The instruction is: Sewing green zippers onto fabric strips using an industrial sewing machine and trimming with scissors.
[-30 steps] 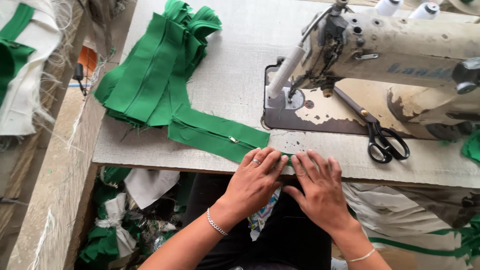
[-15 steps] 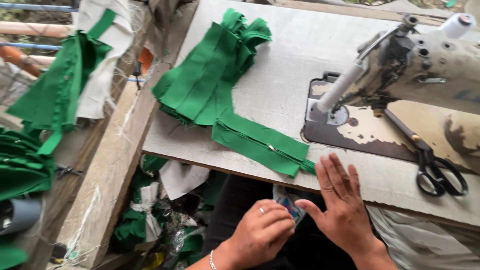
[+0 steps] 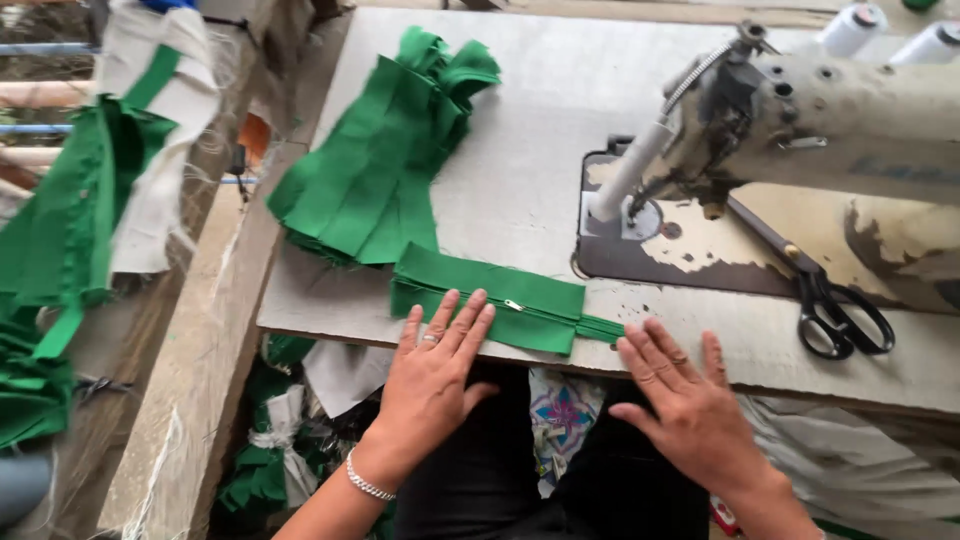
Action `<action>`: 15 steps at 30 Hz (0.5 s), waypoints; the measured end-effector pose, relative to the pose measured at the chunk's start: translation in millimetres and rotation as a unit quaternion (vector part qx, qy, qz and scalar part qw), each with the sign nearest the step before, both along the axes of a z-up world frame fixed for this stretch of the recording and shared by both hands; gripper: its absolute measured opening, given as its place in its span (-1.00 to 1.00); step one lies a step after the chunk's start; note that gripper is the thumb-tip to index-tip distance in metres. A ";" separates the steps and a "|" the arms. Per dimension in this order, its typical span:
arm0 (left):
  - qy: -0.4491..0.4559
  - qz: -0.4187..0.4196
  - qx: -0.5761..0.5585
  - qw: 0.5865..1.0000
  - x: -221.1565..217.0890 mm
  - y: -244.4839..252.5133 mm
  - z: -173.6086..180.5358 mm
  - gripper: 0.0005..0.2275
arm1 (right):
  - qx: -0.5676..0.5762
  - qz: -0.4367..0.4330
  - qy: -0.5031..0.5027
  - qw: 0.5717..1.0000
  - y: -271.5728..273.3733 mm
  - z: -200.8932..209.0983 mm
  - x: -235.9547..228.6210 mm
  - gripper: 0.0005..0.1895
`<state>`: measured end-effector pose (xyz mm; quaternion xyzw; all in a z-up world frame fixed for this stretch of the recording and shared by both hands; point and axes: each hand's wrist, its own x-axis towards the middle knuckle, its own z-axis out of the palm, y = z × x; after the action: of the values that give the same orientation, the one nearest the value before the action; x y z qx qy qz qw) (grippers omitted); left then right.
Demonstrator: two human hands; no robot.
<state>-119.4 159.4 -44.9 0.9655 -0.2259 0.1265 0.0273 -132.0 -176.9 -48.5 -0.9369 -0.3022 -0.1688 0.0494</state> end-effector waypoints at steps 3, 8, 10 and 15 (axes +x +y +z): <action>-0.012 0.013 0.012 1.000 -5.9 -1.3 -8.9 -0.05 | 0.011 -0.026 0.020 0.999 -19.6 2.3 -9.1 -0.18; -0.025 0.019 0.003 0.999 -3.5 -4.9 -11.7 -0.11 | 0.059 -0.027 0.012 0.998 -11.9 9.8 -8.0 -0.29; -0.029 0.024 -0.006 0.999 -5.9 -7.4 -13.6 -0.15 | 0.089 -0.028 0.012 0.996 0.3 15.1 -7.5 -0.37; -0.041 0.023 -0.035 0.998 -6.5 -10.6 -16.3 -0.23 | 0.175 0.051 -0.036 0.983 45.5 27.7 -0.4 -0.53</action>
<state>-125.9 148.9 -61.1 0.9631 -0.1996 0.1739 0.0488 -132.4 -131.5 -20.8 -0.8903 -0.3172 -0.2502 0.2101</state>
